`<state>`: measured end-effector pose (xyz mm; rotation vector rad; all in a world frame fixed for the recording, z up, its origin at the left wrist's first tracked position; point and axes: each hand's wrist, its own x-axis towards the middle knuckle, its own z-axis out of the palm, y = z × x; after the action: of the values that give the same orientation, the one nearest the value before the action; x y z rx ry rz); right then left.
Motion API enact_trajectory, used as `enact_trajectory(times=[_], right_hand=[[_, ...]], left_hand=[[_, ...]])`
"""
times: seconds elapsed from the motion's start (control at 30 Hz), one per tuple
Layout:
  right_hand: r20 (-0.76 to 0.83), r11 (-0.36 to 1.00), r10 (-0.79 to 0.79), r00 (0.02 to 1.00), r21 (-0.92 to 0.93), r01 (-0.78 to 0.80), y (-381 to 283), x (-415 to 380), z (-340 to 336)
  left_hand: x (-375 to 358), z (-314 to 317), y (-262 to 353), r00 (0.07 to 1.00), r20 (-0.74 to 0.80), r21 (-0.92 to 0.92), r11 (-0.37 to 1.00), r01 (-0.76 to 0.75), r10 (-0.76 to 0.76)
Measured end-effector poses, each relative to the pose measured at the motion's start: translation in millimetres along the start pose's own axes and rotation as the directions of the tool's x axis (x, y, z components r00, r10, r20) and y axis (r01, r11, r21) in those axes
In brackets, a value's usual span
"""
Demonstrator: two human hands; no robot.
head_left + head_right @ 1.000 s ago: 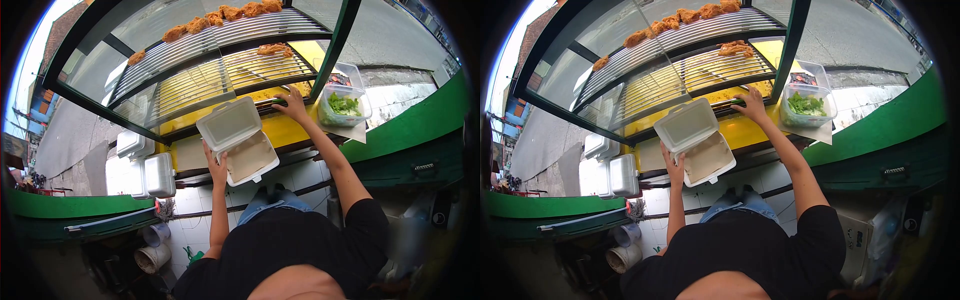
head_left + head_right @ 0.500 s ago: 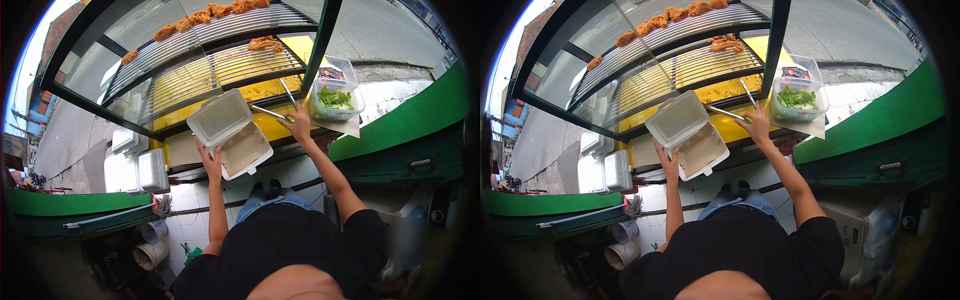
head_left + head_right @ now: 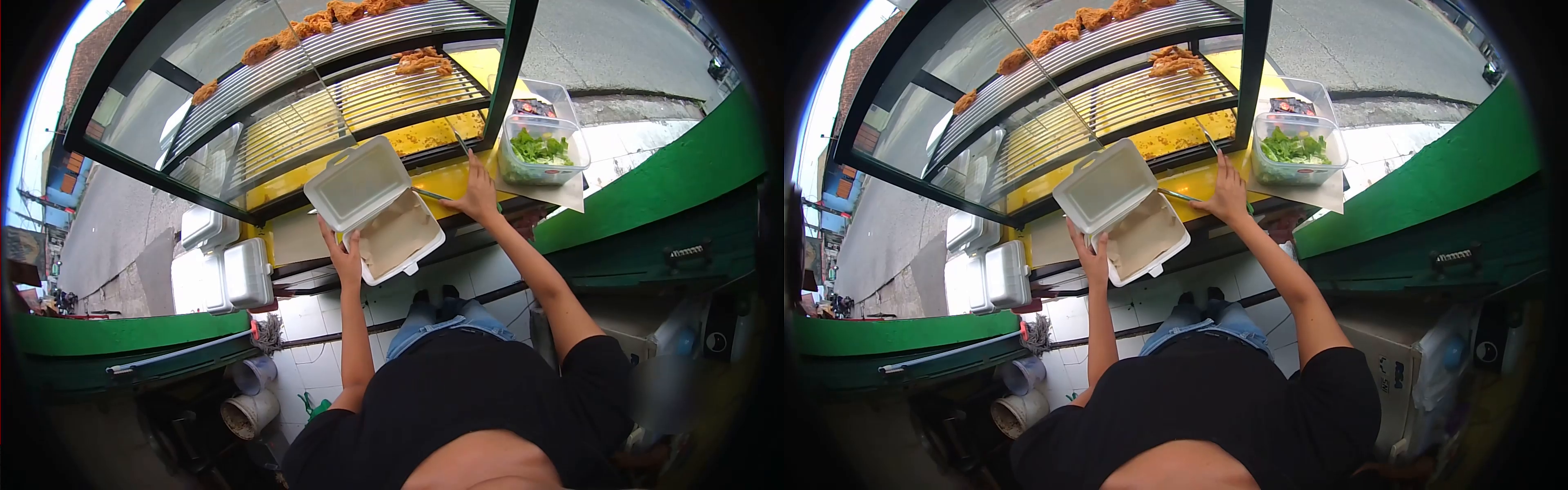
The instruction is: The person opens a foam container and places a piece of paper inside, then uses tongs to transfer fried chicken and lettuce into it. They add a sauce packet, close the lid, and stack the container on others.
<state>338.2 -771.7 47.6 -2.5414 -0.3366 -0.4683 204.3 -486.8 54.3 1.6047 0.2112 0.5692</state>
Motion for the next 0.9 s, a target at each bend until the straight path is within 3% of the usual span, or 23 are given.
enact_trajectory(times=[0.2, 0.4, 0.6, 0.73, 0.9], right_hand=[[0.13, 0.994, -0.105, 0.986, 0.055, 0.098, 7.8, 0.3, -9.3], [0.162, 0.977, -0.097, 0.982, 0.202, 0.063, 11.0, -11.9, -39.9], [0.075, 0.923, -0.055, 0.996, 0.383, 0.022, -18.5, -8.0, -115.1], [0.001, 0.928, -0.117, 0.993, 0.355, 0.109, -45.7, 27.2, -155.5], [-0.146, 0.957, -0.233, 0.961, 0.14, 0.253, -48.0, 107.6, -121.4]], left_hand=[[0.0, -0.7, 3.1, 1.0, 0.006, -0.011, 1.0, -0.01, 0.01], [-0.6, -3.7, 2.6, 1.0, 0.018, -0.028, 0.999, -0.017, 0.018], [-5.6, -1.5, -3.7, 1.0, 0.028, -0.024, 1.0, -0.013, 0.014], [-7.2, 5.7, -0.8, 0.999, 0.048, -0.05, 0.998, 0.025, -0.023], [-5.8, 20.4, 10.0, 0.995, 0.089, -0.056, 0.997, 0.055, -0.05]])
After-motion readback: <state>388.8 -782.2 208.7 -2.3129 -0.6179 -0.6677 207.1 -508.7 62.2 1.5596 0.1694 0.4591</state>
